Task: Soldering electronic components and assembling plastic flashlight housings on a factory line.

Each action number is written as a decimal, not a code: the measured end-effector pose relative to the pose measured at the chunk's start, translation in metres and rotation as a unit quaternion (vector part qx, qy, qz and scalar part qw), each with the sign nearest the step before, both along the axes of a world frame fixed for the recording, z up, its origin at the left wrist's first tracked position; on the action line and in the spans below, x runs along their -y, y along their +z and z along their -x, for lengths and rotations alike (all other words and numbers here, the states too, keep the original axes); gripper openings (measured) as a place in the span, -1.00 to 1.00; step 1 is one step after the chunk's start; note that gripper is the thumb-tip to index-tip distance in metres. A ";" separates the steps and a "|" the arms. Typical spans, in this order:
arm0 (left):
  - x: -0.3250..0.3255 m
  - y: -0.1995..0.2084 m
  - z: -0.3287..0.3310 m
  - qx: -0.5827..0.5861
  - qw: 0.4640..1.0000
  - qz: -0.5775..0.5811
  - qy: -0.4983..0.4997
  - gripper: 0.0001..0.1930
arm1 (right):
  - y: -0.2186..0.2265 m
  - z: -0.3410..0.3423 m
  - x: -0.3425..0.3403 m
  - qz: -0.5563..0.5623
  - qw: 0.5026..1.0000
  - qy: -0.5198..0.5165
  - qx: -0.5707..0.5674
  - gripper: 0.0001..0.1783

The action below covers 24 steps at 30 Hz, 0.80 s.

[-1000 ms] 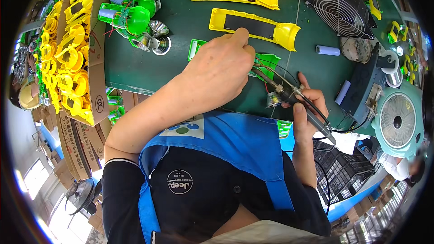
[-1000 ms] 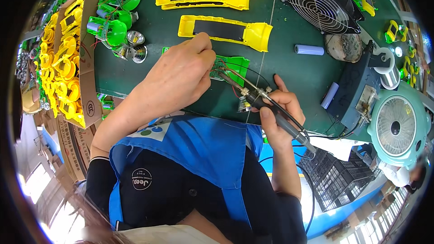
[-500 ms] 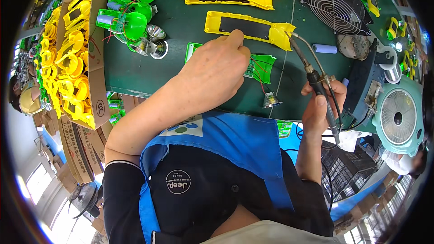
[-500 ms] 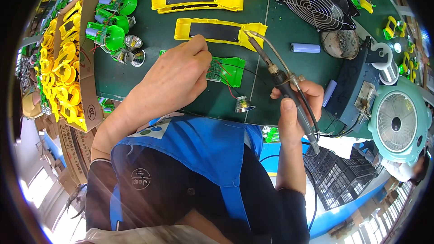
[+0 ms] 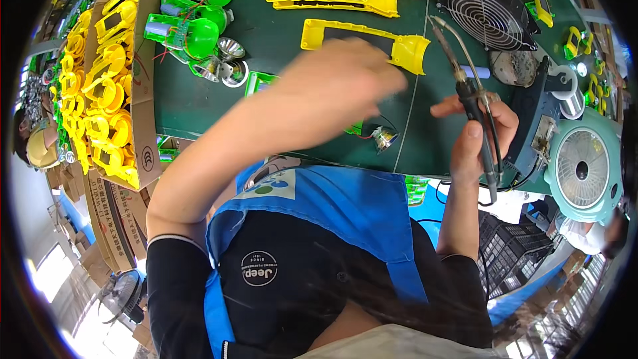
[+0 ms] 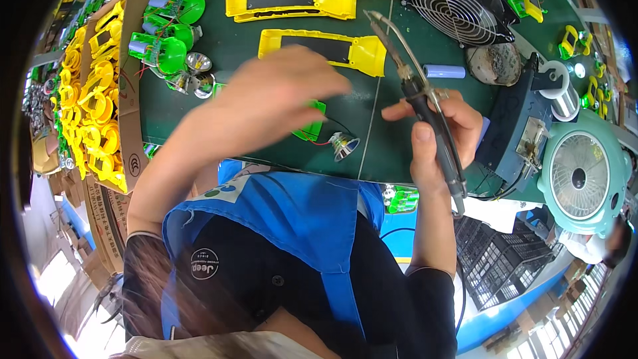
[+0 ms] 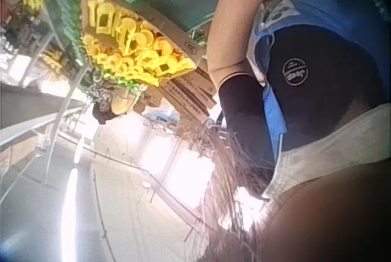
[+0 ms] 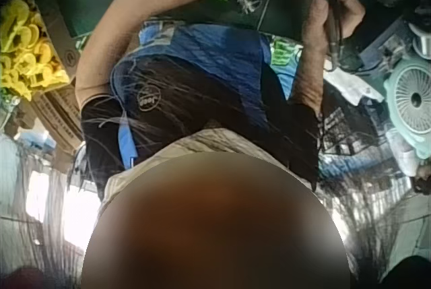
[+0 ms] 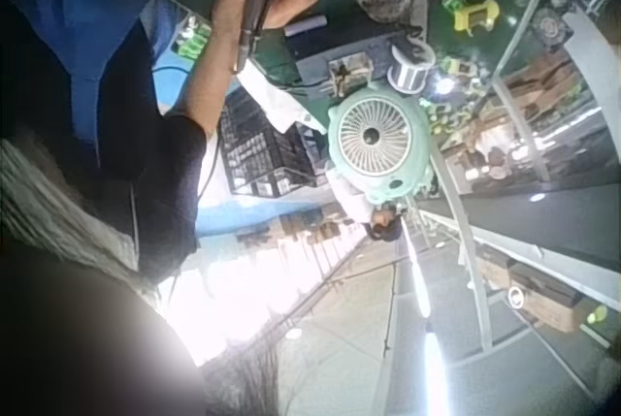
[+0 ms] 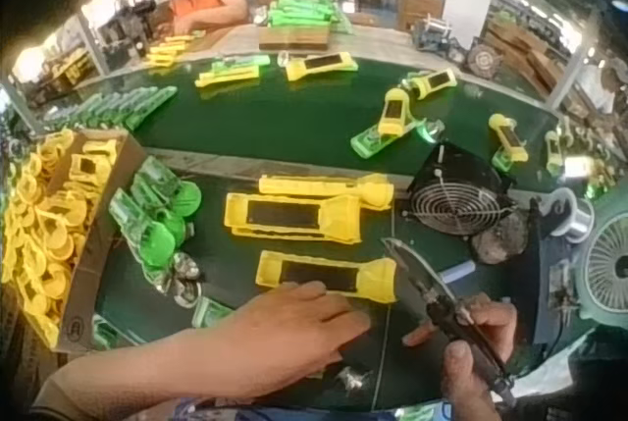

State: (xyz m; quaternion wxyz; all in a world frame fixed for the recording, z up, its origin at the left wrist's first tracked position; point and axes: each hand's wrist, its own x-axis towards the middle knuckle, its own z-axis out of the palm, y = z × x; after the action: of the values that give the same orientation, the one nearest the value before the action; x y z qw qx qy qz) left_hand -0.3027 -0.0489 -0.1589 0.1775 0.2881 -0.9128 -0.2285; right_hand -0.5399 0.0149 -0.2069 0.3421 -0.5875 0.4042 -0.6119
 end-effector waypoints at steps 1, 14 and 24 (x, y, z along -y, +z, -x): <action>-0.001 -0.007 0.012 0.019 0.998 0.011 -0.054 -0.86 | 0.000 -0.001 0.006 0.017 0.999 0.004 -0.035 -0.62; 0.002 -0.011 -0.058 -0.210 0.864 -0.370 0.269 -0.93 | -0.015 -0.029 0.061 0.159 0.933 0.082 -0.312 -0.58; 0.032 -0.025 -0.048 0.031 0.995 0.010 0.090 -0.92 | 0.003 -0.010 0.028 -0.240 0.964 0.064 0.092 -0.76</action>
State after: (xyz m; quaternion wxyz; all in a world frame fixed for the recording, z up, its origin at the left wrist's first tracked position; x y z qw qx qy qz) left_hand -0.2550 -0.0809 -0.1843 0.1716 0.3747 -0.8904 -0.1934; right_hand -0.5299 -0.0134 -0.2042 0.5468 -0.4541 0.4677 -0.5255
